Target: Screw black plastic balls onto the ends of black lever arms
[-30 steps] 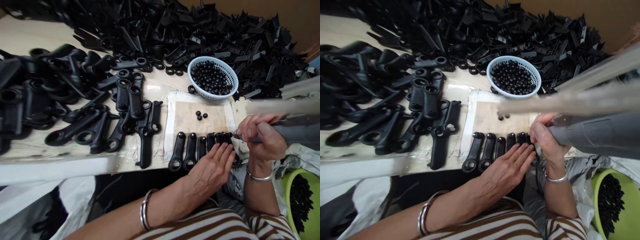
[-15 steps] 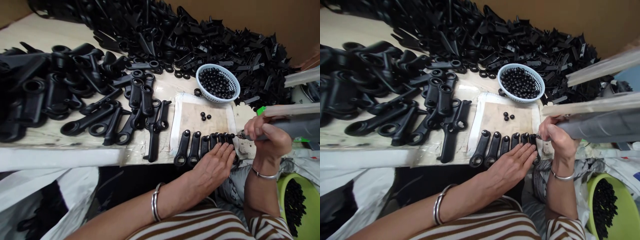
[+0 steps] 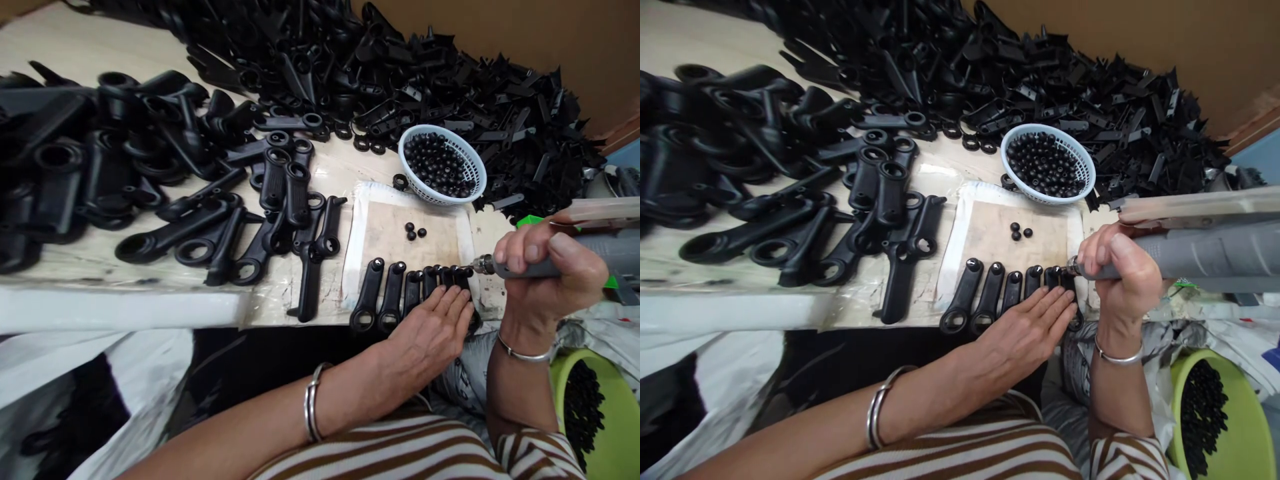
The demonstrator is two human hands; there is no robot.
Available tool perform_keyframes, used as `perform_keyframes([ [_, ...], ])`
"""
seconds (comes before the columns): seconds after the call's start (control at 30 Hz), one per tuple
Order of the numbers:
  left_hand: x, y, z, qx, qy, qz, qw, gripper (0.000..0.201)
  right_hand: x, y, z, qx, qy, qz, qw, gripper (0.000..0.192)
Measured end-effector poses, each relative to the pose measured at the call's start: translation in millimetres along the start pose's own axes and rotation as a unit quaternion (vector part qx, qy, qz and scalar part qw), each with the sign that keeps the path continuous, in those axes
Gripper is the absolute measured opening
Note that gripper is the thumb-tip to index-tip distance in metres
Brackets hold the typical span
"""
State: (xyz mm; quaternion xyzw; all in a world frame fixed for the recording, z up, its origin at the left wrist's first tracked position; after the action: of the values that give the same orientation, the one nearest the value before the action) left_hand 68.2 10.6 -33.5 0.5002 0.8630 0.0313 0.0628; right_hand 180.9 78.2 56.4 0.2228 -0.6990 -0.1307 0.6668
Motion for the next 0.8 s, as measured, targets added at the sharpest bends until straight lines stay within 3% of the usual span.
perform_keyframes([
  [0.13,0.3,-0.1,-0.1,-0.003,0.001,0.002,1.000,0.041,-1.1,1.1,2.4,0.005,0.004,-0.008,1.000,0.028],
  [0.33,-0.1,-0.5,1.3,-0.005,-0.001,0.000,1.000,0.041,-3.1,-1.1,3.4,-0.051,0.003,-0.020,0.999,0.018],
  [0.53,-1.1,-0.6,0.3,-0.001,0.001,-0.003,1.000,0.042,-3.7,-2.4,2.3,-0.034,0.015,-0.017,0.999,0.014],
  [0.67,-0.6,-1.0,-0.4,0.007,0.002,0.000,1.000,0.043,-3.2,-2.8,4.5,-0.063,0.033,-0.022,0.997,0.013],
  [0.73,0.0,-1.3,-1.7,0.010,0.001,0.003,1.000,0.043,-3.2,-2.4,6.9,-0.049,0.040,-0.016,0.998,0.010],
  [0.8,0.7,-1.5,-3.6,0.012,-0.001,0.003,1.000,0.043,-3.5,-1.8,9.7,-0.023,0.036,-0.006,0.999,0.020],
])
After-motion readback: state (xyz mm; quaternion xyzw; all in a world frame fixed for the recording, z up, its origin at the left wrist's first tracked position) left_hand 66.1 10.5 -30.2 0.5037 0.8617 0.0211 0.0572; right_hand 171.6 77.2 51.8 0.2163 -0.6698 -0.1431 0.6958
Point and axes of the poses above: each hand's wrist, its own y-axis towards the middle knuckle, its own z-axis out of the palm, x = y × z, the point moved 2 cm from there along y, towards the middle knuckle, and after that the axes turned 13 degrees about x, right-handed, at the moved point
